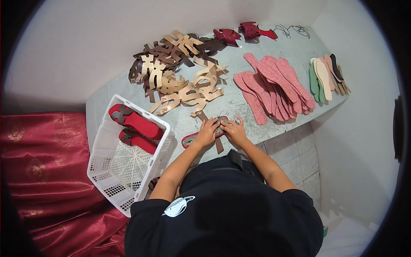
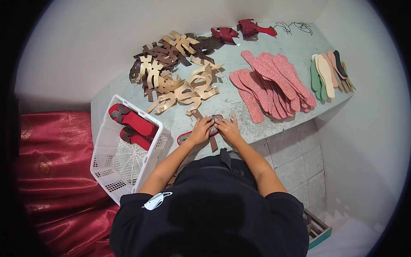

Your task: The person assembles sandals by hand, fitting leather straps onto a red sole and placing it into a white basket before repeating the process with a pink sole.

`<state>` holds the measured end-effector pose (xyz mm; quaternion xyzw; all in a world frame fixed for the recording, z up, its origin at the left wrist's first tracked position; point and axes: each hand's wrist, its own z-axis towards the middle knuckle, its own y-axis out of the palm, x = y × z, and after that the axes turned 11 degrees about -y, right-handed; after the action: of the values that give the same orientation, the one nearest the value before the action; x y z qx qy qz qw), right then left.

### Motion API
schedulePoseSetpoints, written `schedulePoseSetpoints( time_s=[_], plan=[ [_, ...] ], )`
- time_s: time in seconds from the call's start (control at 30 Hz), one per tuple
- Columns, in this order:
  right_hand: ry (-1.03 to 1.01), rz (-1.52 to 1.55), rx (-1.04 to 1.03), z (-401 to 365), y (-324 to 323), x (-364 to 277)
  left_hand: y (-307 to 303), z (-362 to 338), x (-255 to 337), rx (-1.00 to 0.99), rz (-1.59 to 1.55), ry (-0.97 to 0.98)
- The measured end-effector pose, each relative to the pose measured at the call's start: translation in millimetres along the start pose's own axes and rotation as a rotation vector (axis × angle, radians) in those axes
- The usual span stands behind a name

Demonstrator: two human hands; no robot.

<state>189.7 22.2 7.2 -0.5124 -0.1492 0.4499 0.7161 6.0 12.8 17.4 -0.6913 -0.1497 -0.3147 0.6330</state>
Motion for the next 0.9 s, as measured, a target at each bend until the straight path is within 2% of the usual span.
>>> schedulePoseSetpoints(
  time_s=[0.13,0.23,0.3,0.33,0.37,0.43,0.47,0.6,0.67,0.73,0.77,0.9],
  plan=[
    [-0.059,0.020,-0.046,2,-2,6,-6,-11,5,-0.032,0.111,-0.059],
    [-0.093,0.014,-0.066,4,-3,9,-7,-18,-12,0.084,0.086,-0.045],
    [-0.099,0.018,-0.076,4,-4,9,-12,-21,-26,0.202,-0.199,-0.141],
    [-0.102,0.019,-0.084,4,-5,9,-13,-24,-30,0.286,-0.102,-0.178],
    [-0.105,0.022,-0.087,4,-5,9,-15,-25,-35,0.287,-0.103,-0.183],
    [-0.115,0.014,-0.088,5,-5,9,-11,-24,-52,0.312,-0.360,-0.381],
    [-0.120,0.017,-0.091,5,-5,9,-7,-24,-59,0.329,-0.439,-0.411],
    [-0.113,0.034,-0.116,5,-5,10,0,-18,-73,0.239,-0.669,-0.535],
    [-0.111,0.044,-0.119,6,-5,12,-1,-9,-63,0.212,-0.945,-0.704],
    [-0.213,0.022,-0.080,10,-6,17,-3,2,-52,0.183,-1.013,-0.775],
    [-0.212,0.020,-0.079,12,-6,19,-5,7,-47,0.153,-1.079,-0.849],
    [-0.197,0.088,-0.154,19,-14,19,-2,17,-35,0.192,-1.087,-0.933]
  ],
)
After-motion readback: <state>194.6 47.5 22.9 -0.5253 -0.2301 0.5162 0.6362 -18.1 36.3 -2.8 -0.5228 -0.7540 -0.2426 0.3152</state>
